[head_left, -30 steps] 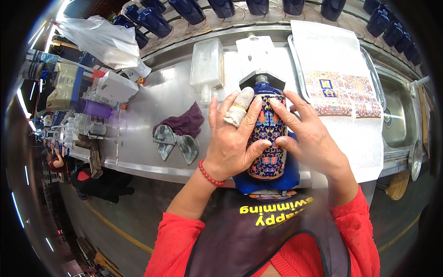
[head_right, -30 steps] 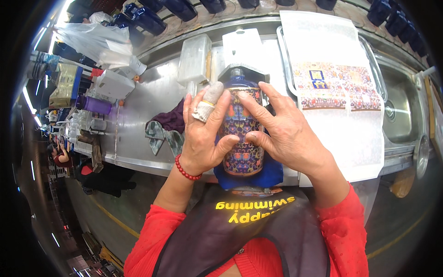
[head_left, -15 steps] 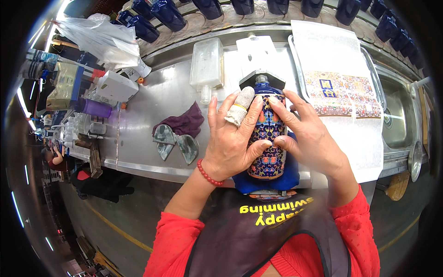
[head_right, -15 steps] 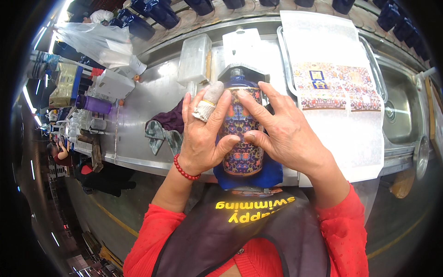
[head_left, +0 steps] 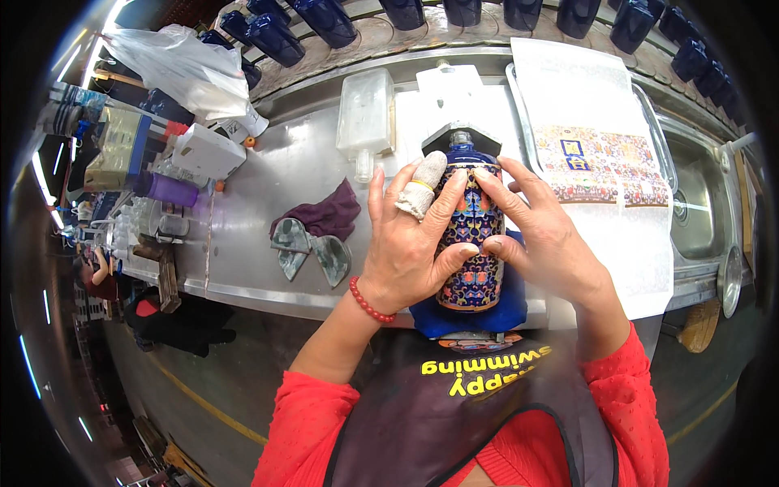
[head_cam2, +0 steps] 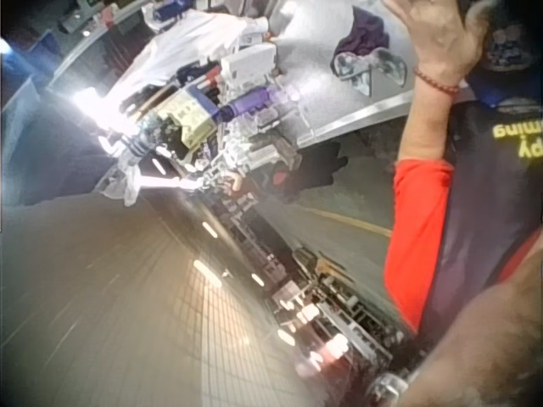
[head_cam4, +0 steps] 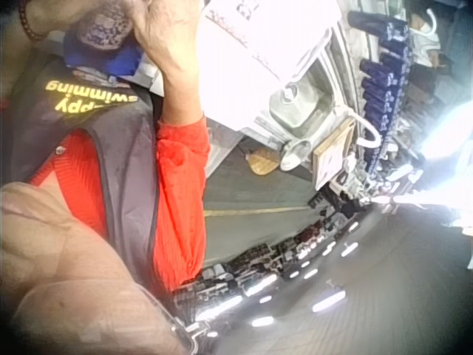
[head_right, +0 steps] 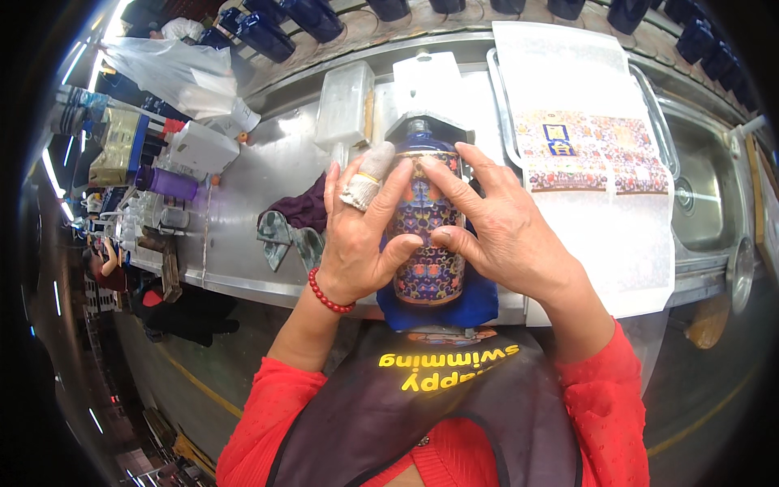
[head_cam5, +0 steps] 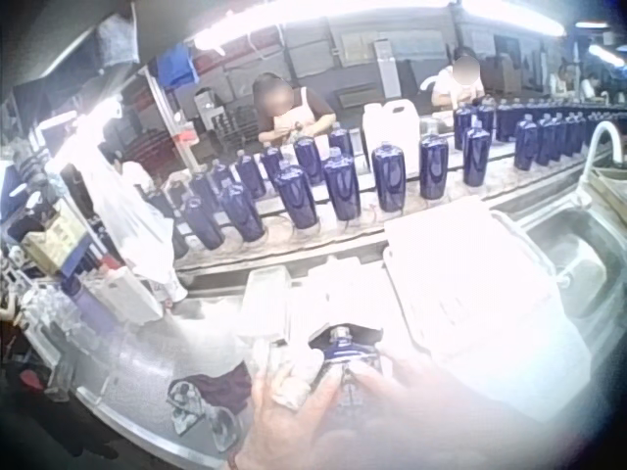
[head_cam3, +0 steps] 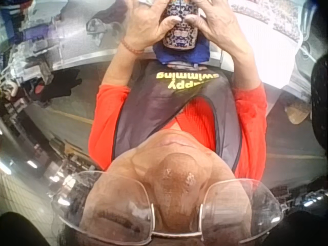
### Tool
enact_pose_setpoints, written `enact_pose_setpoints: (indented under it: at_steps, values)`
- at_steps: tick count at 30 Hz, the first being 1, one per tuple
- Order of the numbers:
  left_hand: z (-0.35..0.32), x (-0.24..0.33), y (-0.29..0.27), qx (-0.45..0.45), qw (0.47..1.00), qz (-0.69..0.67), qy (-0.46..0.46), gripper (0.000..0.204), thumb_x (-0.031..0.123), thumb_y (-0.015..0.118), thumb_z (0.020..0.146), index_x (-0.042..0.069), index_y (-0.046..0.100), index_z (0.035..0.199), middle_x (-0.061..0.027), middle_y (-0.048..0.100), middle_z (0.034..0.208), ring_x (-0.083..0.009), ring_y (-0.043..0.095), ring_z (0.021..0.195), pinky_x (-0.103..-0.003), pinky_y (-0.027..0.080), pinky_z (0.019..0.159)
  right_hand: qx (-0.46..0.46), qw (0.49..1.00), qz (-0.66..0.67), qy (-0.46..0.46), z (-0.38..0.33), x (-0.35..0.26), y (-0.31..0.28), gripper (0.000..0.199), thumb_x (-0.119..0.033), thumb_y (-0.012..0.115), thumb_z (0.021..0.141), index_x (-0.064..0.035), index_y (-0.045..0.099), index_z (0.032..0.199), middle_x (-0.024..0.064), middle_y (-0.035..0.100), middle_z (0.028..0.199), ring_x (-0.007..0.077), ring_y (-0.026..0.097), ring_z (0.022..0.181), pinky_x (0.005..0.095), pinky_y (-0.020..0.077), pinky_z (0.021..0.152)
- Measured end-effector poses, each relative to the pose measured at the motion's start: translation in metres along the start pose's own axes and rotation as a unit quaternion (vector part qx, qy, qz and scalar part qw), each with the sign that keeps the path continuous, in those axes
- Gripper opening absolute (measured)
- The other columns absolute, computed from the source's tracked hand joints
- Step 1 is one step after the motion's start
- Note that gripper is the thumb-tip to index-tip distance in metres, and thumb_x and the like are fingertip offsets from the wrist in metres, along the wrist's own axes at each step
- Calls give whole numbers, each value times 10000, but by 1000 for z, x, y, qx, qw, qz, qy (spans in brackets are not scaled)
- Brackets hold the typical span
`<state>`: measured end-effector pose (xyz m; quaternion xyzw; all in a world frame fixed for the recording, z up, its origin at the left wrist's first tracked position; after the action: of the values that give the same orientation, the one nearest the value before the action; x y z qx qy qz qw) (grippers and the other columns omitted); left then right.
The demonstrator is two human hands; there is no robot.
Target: The person uses a small black tool to scrape or adjust the surface of a decorated blue ceramic vase. They rotate the vase to access different sides and continue the scraping motion along the patterned surface.
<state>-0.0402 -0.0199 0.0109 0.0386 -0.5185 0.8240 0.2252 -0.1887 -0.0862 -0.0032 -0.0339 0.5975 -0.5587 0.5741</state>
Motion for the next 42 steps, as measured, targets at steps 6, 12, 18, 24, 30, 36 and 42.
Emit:
enact_pose_setpoints:
  at_steps: [6,12,18,24,30,36,42]
  values:
    - [0,5,-6,-7,1000,5,6,714,663,481,982,138,591,1453,-193,546,1445,-390,389,1379,-646,138,1187,45,998,36,-18,1,3,-15,795,74,758,782,-71,475,1511,209,457,1537,348,559,1334,397,557,960]
    - [-2,17,-7,-1,997,65,29,647,681,461,974,202,693,1342,-146,590,1362,-343,386,1298,-613,136,1203,80,993,6,-81,33,-10,-54,188,-15,696,885,-7,664,1070,122,693,863,228,669,703,319,523,644]
    - [-6,19,-5,8,995,94,42,664,692,446,975,202,691,1350,-138,586,1350,-347,380,1295,-592,120,1208,6,989,69,-132,75,23,-34,176,-133,710,906,5,639,988,147,613,748,270,621,660,363,489,622]
    - [-29,-7,-12,85,990,-114,-16,864,732,422,975,48,516,1494,-161,585,1369,-366,446,1306,-577,93,1203,73,951,-130,-272,16,-37,-20,185,-152,735,758,-132,656,925,14,519,838,215,552,756,371,429,715]
    - [-54,1,4,100,989,-97,-42,880,709,406,994,-6,492,1499,-177,591,1404,-380,470,1280,-608,183,1178,6,951,51,-304,1,-85,-31,187,-113,744,754,-149,717,935,6,547,796,199,567,724,359,437,692]
    - [-69,16,4,101,991,-77,-41,853,687,373,1016,-14,527,1476,-190,592,1412,-394,479,1272,-616,184,1175,74,937,-110,-324,-1,-81,-25,236,-71,753,716,-128,694,936,18,508,803,209,580,769,380,437,723]
    - [-89,19,14,107,988,-90,-64,872,691,349,1019,-30,517,1481,-195,591,1420,-412,482,1263,-614,198,1174,45,982,76,-166,6,-57,-27,244,-51,803,767,-53,728,998,71,684,908,235,617,757,369,492,655]
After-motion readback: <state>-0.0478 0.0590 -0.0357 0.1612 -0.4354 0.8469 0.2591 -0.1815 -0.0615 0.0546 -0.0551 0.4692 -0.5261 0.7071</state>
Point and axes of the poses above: each hand's wrist, its own z-axis towards the middle knuckle, its own y-axis out of the palm, x = y × z, the point moved 8 cm from there along z, towards the middle knuckle
